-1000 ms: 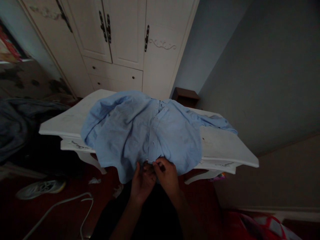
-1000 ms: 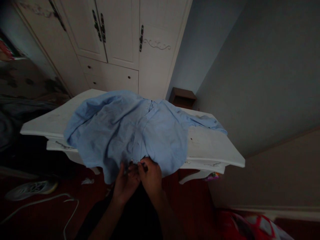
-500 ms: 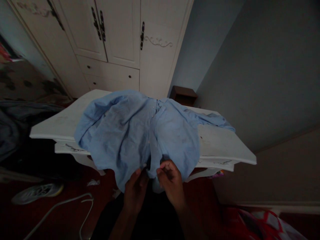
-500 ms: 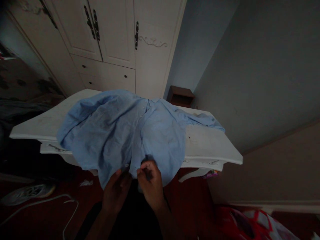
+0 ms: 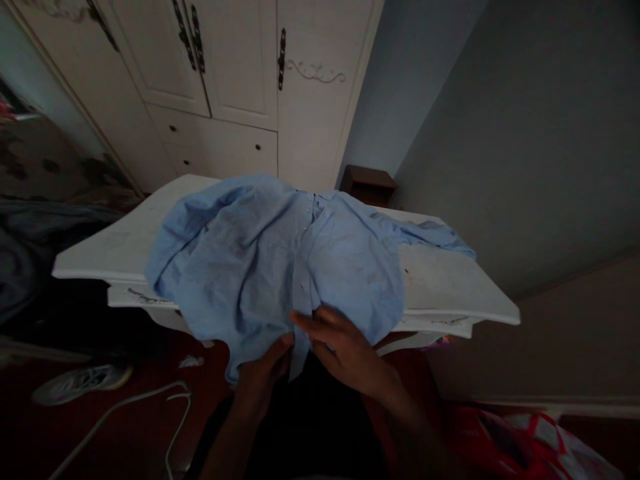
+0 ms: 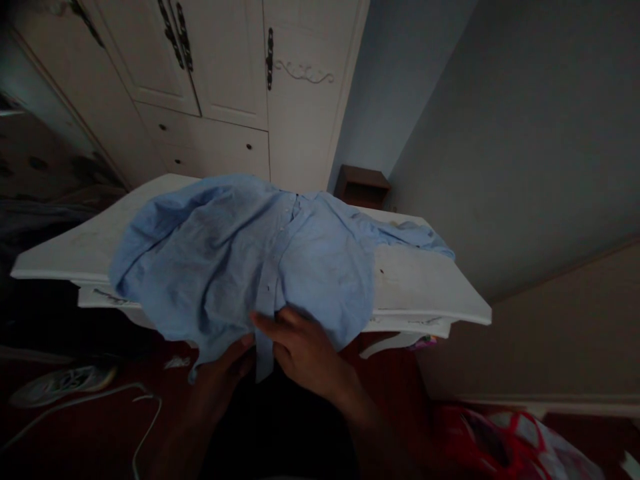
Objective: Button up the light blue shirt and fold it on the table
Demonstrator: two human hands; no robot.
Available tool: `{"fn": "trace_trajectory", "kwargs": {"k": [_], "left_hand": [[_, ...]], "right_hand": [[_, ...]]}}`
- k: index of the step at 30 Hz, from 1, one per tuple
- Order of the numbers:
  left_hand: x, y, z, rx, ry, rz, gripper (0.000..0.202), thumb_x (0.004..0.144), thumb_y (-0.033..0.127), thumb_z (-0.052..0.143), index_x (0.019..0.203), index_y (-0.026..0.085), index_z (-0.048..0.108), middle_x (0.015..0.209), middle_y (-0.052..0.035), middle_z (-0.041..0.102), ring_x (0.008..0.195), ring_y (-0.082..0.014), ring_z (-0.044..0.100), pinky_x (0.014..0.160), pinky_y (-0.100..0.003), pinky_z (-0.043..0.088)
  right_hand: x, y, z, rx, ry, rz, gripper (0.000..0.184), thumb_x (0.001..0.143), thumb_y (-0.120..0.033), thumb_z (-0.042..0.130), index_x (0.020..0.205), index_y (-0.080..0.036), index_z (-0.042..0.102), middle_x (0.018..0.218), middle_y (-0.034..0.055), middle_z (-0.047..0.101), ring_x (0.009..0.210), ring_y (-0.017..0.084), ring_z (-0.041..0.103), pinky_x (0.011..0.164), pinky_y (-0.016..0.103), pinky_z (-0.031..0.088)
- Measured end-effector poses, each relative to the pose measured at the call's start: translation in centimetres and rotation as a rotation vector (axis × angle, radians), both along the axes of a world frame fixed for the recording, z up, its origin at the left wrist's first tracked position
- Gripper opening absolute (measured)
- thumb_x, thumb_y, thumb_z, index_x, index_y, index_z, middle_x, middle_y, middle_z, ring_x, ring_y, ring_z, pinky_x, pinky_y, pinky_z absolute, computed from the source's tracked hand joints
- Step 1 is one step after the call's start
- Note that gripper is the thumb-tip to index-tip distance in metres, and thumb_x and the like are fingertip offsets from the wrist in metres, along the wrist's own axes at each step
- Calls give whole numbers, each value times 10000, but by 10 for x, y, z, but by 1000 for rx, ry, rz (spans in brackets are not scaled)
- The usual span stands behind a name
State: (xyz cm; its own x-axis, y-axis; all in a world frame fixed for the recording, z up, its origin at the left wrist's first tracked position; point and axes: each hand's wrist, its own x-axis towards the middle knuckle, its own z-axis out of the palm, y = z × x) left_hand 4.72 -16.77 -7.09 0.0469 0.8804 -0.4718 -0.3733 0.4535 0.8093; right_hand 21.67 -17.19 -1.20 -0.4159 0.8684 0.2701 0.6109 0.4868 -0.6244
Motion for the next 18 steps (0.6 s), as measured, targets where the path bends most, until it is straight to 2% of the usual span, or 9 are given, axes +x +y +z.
{"fn": "trace_trajectory", "kwargs": {"k": [3, 5, 8, 13, 15, 18], "left_hand": [[-3, 4, 0, 5, 60, 64, 200, 590, 258, 832, 607, 207, 639, 663, 7, 646, 685, -173, 617, 637, -286, 498], [-4, 7, 1, 29, 45, 117, 257, 561, 208, 843, 768, 215, 692, 861, -16, 705, 894, -213, 646, 811, -327, 517], [-1, 12, 2, 80, -58, 132, 249, 588, 176, 810, 807, 216, 698, 899, -19, 715, 986, -230, 643, 927, -357, 496], [7, 18, 8, 106, -244, 127, 123, 648, 215, 732, 767, 212, 703, 795, -11, 716, 988, -264, 652, 909, -402, 521], [10, 18, 9, 97, -225, 123, 133, 611, 246, 771, 712, 199, 700, 772, -25, 718, 906, -262, 671, 865, -398, 538], [14, 15, 8, 43, -160, 52, 225, 575, 334, 818, 696, 180, 709, 785, -55, 729, 784, -247, 683, 797, -386, 556]], "right_hand": [[7, 7, 12, 35, -194, 48, 576, 895, -135, 470, 1446, -277, 383, 879, 34, 582, 793, 167, 544, 731, 285, 467], [9, 11, 16, 60, -274, 86, 525, 905, -164, 471, 1420, -258, 432, 833, 31, 619, 750, 167, 558, 703, 276, 456], [11, 17, 20, 93, -286, 85, 401, 911, -191, 482, 1293, -265, 577, 804, 27, 662, 698, 155, 572, 668, 257, 438], [17, 22, 24, 160, -311, 10, 272, 930, -247, 490, 1142, -282, 657, 824, 13, 673, 677, 140, 572, 632, 241, 407], [19, 22, 27, 195, -385, -1, 234, 938, -273, 495, 1096, -261, 668, 815, 16, 653, 663, 136, 557, 599, 240, 384], [19, 21, 32, 267, -469, -17, 167, 921, -274, 538, 959, -233, 696, 761, 16, 585, 638, 132, 506, 567, 244, 354]]}}
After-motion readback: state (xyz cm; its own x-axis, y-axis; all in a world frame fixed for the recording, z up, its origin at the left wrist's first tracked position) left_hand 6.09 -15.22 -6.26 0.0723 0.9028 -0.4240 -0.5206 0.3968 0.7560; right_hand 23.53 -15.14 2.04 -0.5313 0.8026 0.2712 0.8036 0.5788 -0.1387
